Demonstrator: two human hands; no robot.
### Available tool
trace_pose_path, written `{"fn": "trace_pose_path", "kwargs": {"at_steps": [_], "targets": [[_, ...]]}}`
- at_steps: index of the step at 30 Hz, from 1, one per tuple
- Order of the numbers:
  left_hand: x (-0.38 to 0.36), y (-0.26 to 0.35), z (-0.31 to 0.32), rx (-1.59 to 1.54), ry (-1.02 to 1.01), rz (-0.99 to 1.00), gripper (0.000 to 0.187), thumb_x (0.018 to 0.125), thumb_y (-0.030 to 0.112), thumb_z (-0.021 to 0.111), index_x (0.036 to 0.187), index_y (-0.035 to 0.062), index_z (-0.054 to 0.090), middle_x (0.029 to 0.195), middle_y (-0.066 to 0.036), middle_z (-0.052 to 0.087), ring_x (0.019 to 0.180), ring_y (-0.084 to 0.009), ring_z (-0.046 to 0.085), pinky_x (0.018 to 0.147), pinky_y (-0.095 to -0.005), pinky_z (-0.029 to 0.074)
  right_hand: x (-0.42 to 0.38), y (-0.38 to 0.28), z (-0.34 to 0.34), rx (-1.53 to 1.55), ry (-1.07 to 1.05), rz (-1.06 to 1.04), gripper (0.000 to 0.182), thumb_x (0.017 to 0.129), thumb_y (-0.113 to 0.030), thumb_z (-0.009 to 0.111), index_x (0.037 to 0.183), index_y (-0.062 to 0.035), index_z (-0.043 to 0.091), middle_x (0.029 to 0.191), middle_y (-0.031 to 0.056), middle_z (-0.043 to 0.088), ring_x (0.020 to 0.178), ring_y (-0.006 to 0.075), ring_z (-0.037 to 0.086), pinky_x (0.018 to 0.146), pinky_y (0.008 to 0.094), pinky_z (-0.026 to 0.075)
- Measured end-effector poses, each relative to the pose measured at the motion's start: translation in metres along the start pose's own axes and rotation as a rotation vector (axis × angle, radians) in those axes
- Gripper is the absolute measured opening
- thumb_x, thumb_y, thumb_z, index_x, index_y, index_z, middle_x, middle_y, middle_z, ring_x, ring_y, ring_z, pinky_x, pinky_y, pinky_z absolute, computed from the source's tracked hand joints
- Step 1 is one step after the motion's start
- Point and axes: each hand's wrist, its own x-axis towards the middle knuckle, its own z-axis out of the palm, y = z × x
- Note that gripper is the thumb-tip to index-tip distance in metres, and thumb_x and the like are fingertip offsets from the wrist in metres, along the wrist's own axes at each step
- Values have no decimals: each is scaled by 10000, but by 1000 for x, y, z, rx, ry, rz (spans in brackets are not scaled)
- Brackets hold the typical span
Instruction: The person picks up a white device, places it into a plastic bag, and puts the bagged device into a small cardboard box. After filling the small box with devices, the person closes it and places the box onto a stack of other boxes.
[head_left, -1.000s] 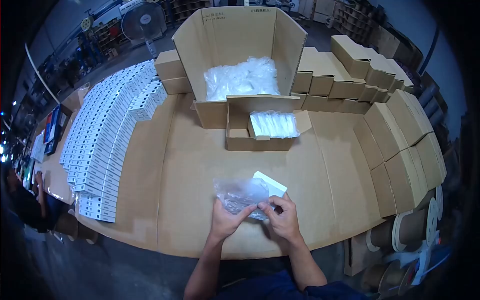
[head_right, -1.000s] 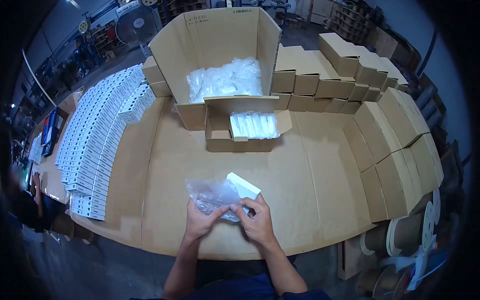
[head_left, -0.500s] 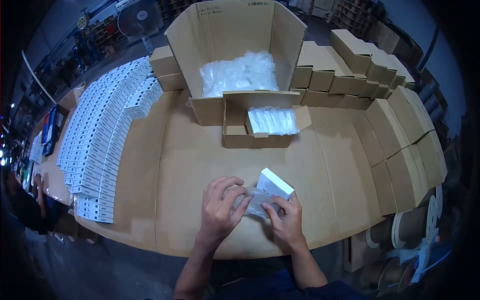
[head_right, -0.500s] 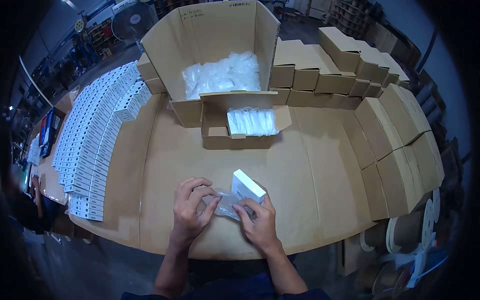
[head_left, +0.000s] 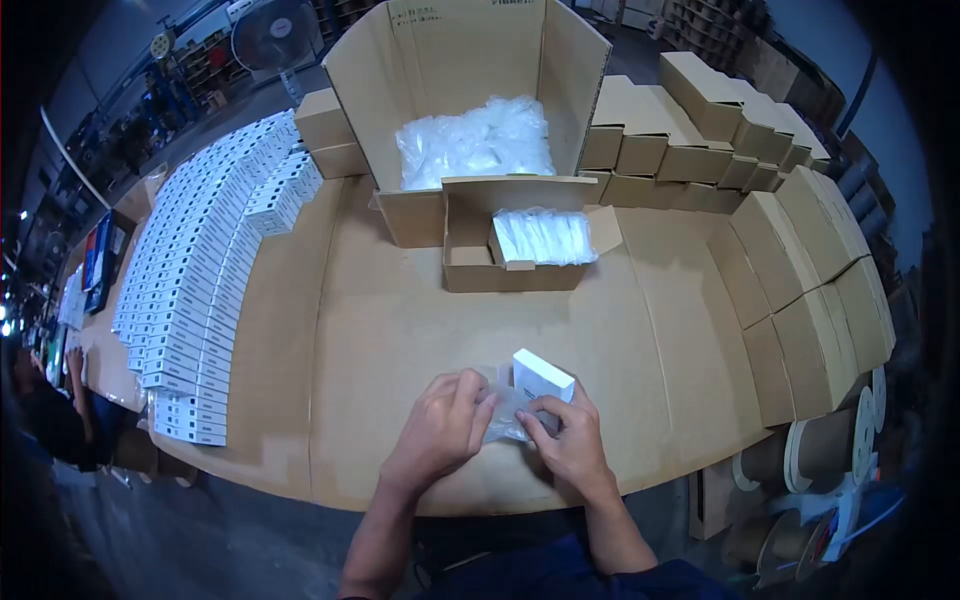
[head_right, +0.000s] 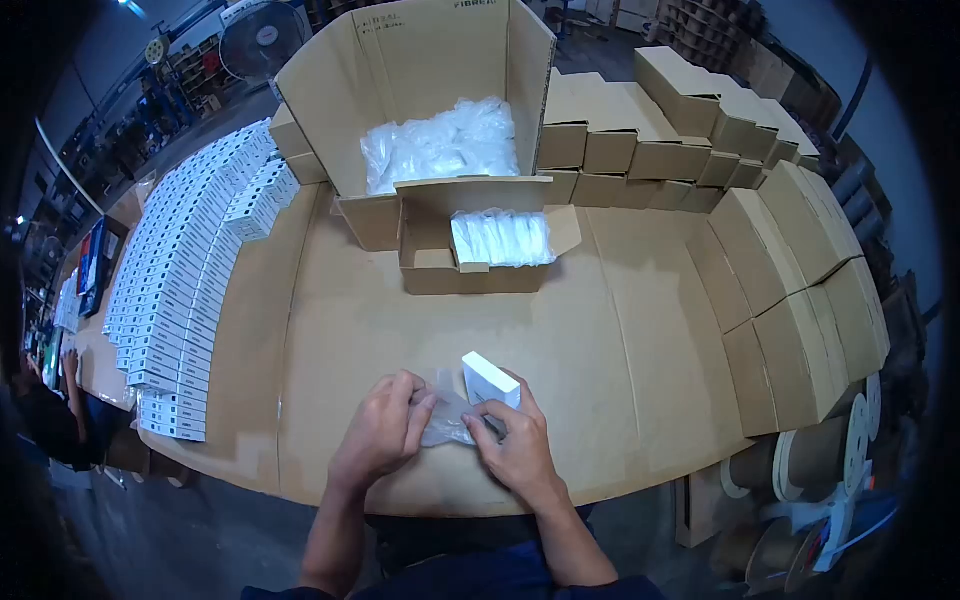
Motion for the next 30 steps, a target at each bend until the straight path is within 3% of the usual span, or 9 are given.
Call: {"fn": "trace_pose_path", "kwargs": {"at_steps": [2,5,9,10,14,19,24,27,30], "targets": [[0,-12,-1,-210,-106,-212,216,963,93,696,1057,-9,530,877,-177,685,972,-243,719,802,-391,558,2,0,-2,21,-53,6,151,815,-77,815,935,1,765,1279,269,616,1128,407,665,962,425,533],[-1,-36,15,-181,227,33,353,931,179,778,1087,-5,520,872,-146,676,952,-194,712,837,-362,553,-1,-2,-1,36,-59,73,151,823,-81,813,939,3,764,1208,249,636,1087,390,673,923,418,538],[-3,-36,30,-516,632,120,1036,695,289,968,1461,30,319,1348,-179,540,1235,-305,562,1083,-432,442,-1,-2,1,58,43,72,142,835,-81,811,938,4,763,1087,214,646,997,355,676,849,400,539],[-14,-43,31,-657,469,0,1176,675,222,983,1525,33,193,1482,-216,384,1308,-290,517,1127,-432,435,0,-2,1,56,56,69,140,838,-83,809,936,5,762,1077,211,643,983,349,674,841,396,537],[-43,-51,59,-946,128,-314,904,774,-18,870,1498,-4,330,1411,-167,530,1335,-256,539,1122,-407,458,1,0,1,39,36,43,159,853,-95,801,973,0,758,1061,195,640,975,324,665,836,383,530],[-43,-41,61,-862,172,-385,662,835,-16,826,1385,-24,458,1274,-152,635,1186,-223,644,1022,-360,535,10,7,-10,276,69,-55,229,919,-63,709,1143,-18,730,1136,147,628,1098,263,612,934,358,496],[-43,-41,54,-671,103,-381,594,840,55,838,1329,-28,512,1215,-159,674,1131,-221,677,978,-366,554,40,-16,-40,514,386,-196,221,927,31,672,1139,-25,702,1170,149,592,1055,219,618,899,312,508],[-42,-38,54,-601,113,-353,603,820,151,865,1303,-25,551,1145,-182,726,1080,-243,719,945,-386,567,56,-18,-57,469,124,-453,243,919,38,696,1152,-30,680,1144,147,592,996,176,631,818,291,522],[-43,-43,59,-597,99,-325,615,817,175,870,1305,-23,550,1141,-198,726,1083,-260,724,944,-392,567,69,-34,-63,214,-23,-525,255,792,117,686,1004,-19,724,1062,146,635,911,208,654,753,324,531]]}}
